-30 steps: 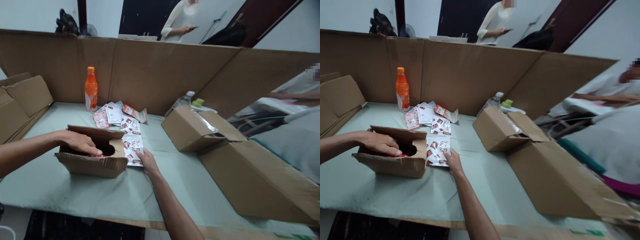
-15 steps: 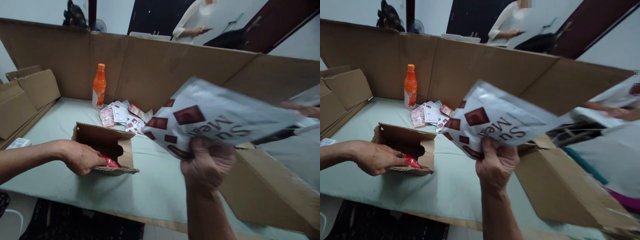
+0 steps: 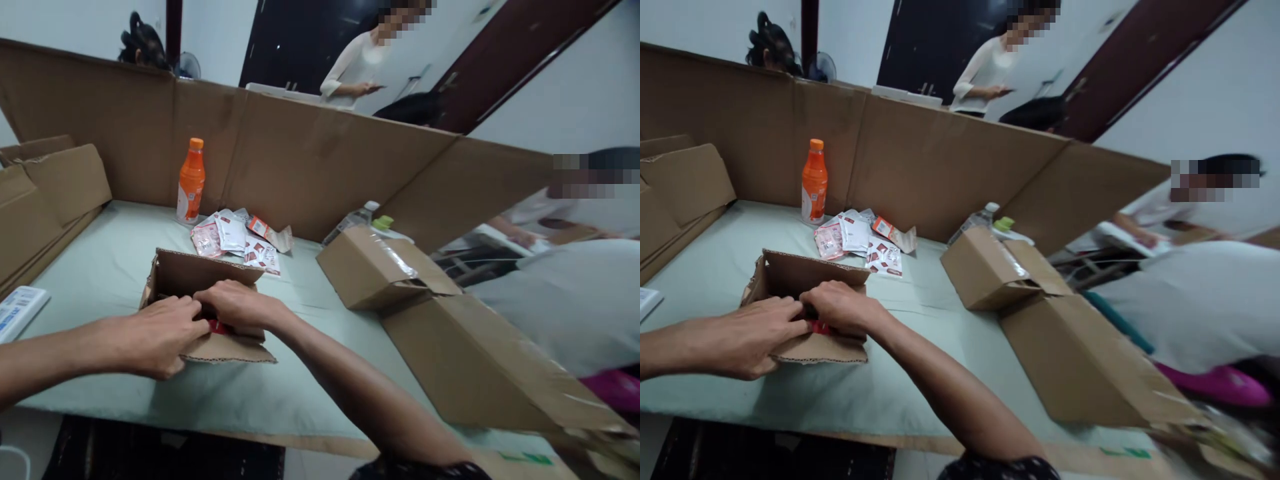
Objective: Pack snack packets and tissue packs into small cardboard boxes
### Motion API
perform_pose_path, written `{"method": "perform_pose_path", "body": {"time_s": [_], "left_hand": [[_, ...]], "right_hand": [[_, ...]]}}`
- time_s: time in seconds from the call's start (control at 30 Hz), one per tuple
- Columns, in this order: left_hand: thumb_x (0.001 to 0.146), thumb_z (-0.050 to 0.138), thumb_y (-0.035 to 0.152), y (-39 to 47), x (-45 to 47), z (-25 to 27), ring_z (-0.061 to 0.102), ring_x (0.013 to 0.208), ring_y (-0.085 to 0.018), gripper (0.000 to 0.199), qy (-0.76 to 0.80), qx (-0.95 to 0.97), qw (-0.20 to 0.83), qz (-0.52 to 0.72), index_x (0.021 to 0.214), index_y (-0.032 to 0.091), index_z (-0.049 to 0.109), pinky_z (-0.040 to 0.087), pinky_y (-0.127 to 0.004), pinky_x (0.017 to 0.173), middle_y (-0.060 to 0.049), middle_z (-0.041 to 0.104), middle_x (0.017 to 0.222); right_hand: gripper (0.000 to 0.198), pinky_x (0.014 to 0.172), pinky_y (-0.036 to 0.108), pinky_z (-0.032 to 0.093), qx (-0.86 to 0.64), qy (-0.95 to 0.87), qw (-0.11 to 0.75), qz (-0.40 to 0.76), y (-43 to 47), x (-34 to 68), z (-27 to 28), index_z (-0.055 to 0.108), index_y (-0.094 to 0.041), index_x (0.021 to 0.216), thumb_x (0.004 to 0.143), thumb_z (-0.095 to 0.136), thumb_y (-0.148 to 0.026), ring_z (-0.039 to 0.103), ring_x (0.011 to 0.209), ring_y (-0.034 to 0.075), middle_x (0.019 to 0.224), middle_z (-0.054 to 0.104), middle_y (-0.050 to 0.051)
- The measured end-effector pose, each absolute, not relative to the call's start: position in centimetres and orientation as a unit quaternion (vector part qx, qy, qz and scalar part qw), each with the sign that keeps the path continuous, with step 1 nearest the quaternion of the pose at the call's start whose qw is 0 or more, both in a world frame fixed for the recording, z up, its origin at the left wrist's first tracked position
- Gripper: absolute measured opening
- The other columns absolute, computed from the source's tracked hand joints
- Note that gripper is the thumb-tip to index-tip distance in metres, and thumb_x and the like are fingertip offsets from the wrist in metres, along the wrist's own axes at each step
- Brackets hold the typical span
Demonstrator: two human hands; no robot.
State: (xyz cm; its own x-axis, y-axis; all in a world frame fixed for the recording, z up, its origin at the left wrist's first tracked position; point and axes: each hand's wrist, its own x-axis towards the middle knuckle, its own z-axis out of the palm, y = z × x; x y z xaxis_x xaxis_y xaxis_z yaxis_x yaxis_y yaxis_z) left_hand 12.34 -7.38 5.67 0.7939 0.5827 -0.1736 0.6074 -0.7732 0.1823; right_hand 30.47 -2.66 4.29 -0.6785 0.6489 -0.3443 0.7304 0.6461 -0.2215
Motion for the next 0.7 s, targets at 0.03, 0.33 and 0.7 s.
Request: {"method": "perform_pose_path", "body": {"time_s": [0.03, 0.33, 0.7], "left_hand": [[0.070, 0.068, 0.016, -7.3, 12.4, 5.8, 0.062, 0.099, -0.030, 0.034, 0.331, 0.936, 0.108, -0.056, 0.104, 0.020, 0.072, 0.054, -0.042, 0.087, -0.011, 0.065, 0.110], [0.069, 0.068, 0.023, -5.5, 11.7, 4.6, 0.062, 0.102, -0.036, 0.041, 0.341, 0.911, 0.202, -0.116, 0.110, 0.017, 0.068, 0.053, -0.053, 0.096, -0.014, 0.066, 0.109], [0.068, 0.065, 0.018, -6.6, 11.6, 3.7, 0.047, 0.143, -0.045, 0.080, 0.357, 0.902, 0.180, -0.159, 0.147, 0.018, 0.051, 0.043, -0.065, 0.114, -0.023, 0.054, 0.151]], "right_hand": [[0.028, 0.068, 0.026, 0.042, 0.374, 0.899, 0.130, -0.188, -2.5, 30.4, 4.0, 0.074, -0.018, 0.111, 0.090, 0.056, -0.009, 0.072, 0.094, 0.022, 0.108, 0.079, 0.010], [0.027, 0.084, 0.030, 0.056, 0.574, 0.722, -0.290, -0.256, 0.4, 40.9, 2.8, 0.075, -0.022, 0.113, 0.098, 0.053, -0.025, 0.072, 0.095, 0.018, 0.104, 0.078, 0.003], [0.040, 0.094, 0.047, 0.058, 0.815, 0.466, -0.255, -0.231, 13.2, 46.3, -9.2, 0.061, -0.018, 0.133, 0.099, 0.066, -0.039, 0.066, 0.113, 0.025, 0.134, 0.063, 0.011]]}}
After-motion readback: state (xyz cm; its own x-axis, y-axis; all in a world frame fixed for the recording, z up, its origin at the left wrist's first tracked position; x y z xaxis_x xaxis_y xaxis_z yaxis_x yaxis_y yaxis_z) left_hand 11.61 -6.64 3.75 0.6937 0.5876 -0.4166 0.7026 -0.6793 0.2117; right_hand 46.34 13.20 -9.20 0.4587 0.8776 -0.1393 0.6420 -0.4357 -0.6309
